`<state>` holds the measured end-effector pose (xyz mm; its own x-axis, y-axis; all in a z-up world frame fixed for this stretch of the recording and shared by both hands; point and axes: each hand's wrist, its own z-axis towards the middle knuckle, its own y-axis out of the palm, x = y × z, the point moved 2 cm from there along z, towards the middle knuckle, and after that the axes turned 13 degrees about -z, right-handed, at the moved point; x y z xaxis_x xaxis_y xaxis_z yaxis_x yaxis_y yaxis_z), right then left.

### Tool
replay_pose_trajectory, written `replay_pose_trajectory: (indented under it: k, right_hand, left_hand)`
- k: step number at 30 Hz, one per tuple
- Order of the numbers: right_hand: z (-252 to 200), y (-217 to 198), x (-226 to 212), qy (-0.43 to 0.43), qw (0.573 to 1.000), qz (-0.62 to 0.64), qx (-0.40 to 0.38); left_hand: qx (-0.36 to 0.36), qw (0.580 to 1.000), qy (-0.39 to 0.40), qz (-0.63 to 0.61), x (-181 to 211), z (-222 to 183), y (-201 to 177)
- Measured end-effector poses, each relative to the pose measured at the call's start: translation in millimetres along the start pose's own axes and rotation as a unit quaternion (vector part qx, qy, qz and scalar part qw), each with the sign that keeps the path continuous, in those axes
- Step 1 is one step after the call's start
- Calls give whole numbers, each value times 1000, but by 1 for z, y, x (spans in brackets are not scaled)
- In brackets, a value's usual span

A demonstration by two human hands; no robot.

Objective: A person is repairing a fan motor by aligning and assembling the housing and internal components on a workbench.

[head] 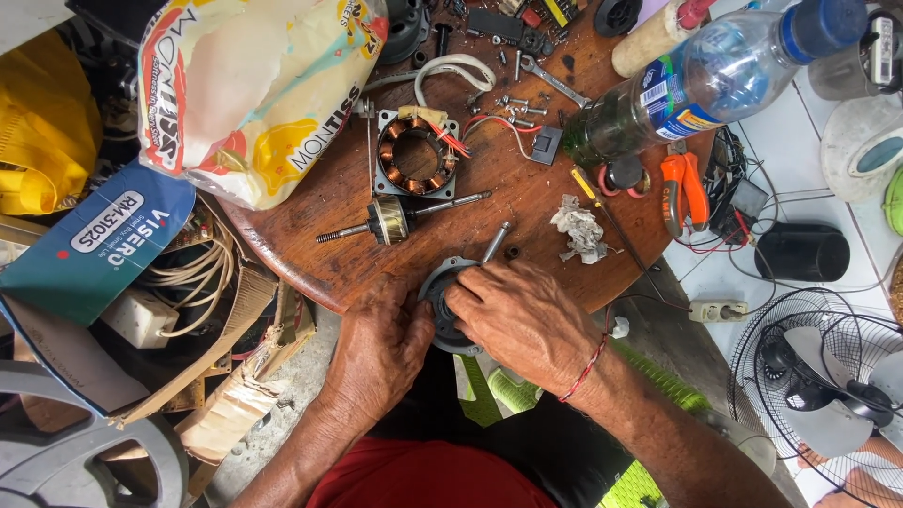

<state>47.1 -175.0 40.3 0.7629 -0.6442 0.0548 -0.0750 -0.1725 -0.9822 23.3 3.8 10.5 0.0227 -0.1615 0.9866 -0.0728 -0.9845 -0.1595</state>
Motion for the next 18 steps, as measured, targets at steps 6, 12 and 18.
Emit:
replay_pose_trajectory:
  k: [6,12,18]
  right_hand:
    - [0,7,1,-6,1000,12,18]
    - [2,9,4,-1,999,4,34]
    - [3,13,6,-18,999,25,14]
  left_hand:
    - [-7,1000,-6,19,-1,5,3]
    - [-8,999,6,43,-3,7,5]
    - [-10,1000,-3,30,-4,6,3]
